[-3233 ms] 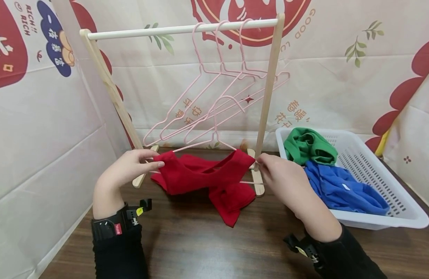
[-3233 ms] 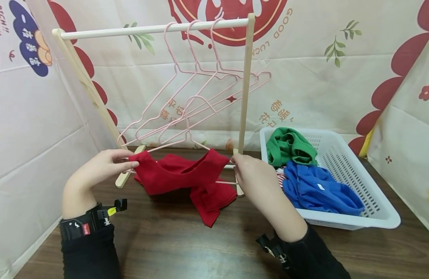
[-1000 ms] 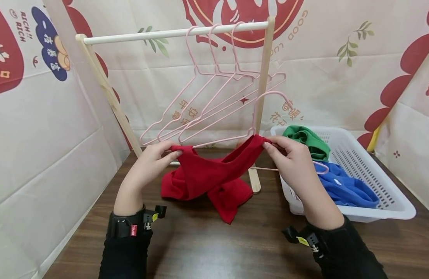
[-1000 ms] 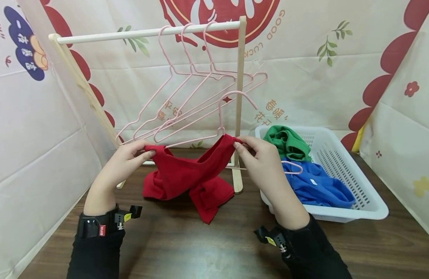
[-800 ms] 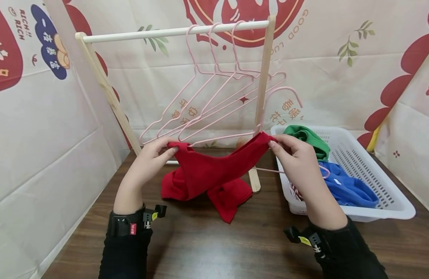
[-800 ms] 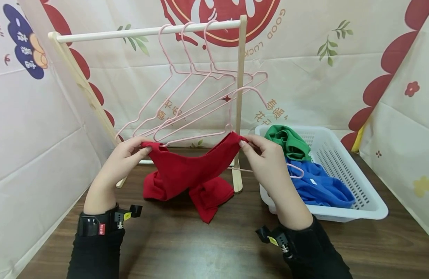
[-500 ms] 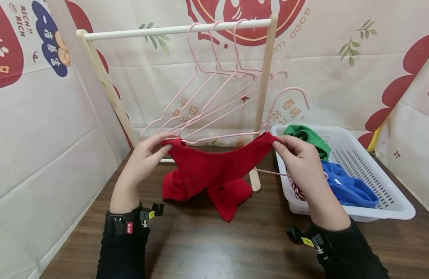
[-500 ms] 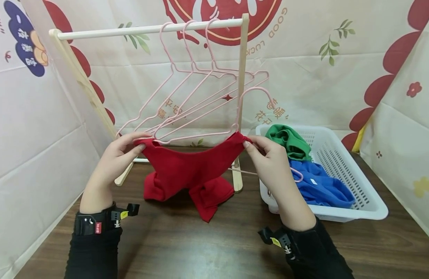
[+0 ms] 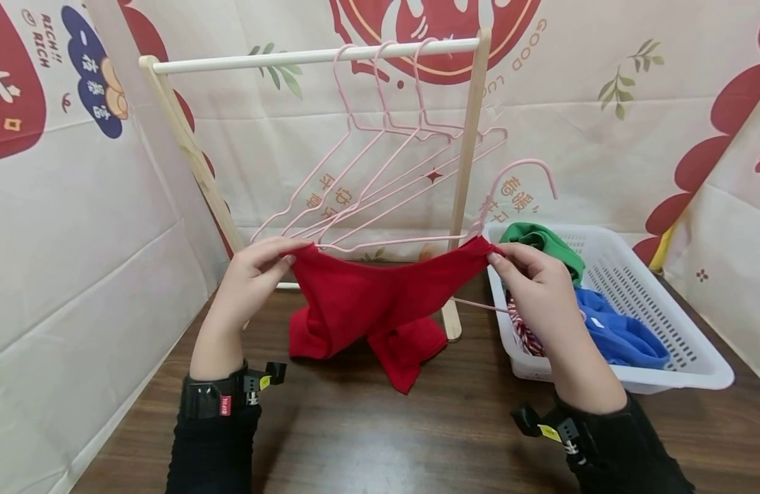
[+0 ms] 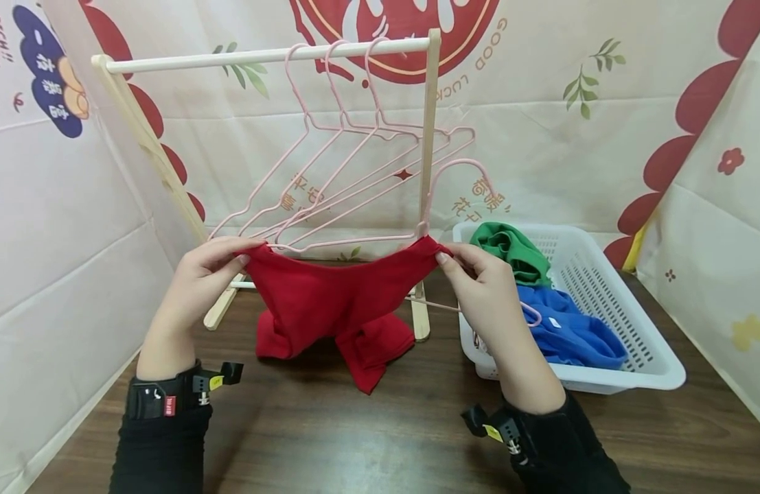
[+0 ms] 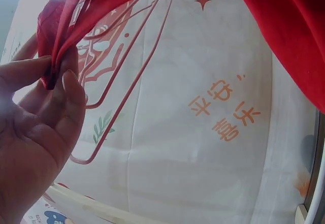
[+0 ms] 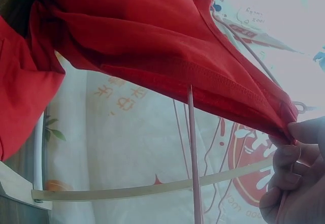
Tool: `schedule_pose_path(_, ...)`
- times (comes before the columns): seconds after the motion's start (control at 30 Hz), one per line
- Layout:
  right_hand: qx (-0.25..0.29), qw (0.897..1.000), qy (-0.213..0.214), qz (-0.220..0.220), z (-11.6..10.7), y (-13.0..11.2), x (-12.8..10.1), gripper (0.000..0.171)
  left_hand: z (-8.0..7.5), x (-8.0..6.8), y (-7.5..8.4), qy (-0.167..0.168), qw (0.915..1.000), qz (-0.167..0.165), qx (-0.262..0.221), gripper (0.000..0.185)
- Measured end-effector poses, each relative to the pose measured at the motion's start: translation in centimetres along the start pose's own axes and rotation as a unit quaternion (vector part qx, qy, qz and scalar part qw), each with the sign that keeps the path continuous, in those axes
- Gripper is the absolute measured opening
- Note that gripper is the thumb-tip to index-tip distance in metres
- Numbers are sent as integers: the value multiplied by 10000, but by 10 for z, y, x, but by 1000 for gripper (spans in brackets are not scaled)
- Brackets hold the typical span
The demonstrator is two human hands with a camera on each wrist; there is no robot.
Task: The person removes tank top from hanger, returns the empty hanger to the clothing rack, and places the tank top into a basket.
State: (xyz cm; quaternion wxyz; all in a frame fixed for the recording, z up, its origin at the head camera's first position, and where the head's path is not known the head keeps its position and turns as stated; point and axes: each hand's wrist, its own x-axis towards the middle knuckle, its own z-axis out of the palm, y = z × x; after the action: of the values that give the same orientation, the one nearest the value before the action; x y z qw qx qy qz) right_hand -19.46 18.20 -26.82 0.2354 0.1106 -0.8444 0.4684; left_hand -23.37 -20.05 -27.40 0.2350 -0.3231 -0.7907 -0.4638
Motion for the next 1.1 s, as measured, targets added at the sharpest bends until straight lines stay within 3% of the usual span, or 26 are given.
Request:
schedule_pose_path(0.3,-52,9999,80,100,-1,0,-1,36,-4,-1,-1,597,9982,33,-17,24)
schedule_pose_path(0.47,-47,9999,122,58,-1,0,-2,35,-7,-2,1,814,9959,-376,100,24)
schedule_pose_path(0.6,0,9997,236,-25,0,-1,-4,32,-7,-2,1,601,9942,-886,75,21)
schedule_pose_path(0.87,195,9992,336,-133,1,-2,-3,29,-5,0,0,152,9875,-1556,189,21)
schedule_pose_path(1.1,258,9995,128,-92,4,-4,-4,33,2,2,-3,-545,9817,-1791,339,18)
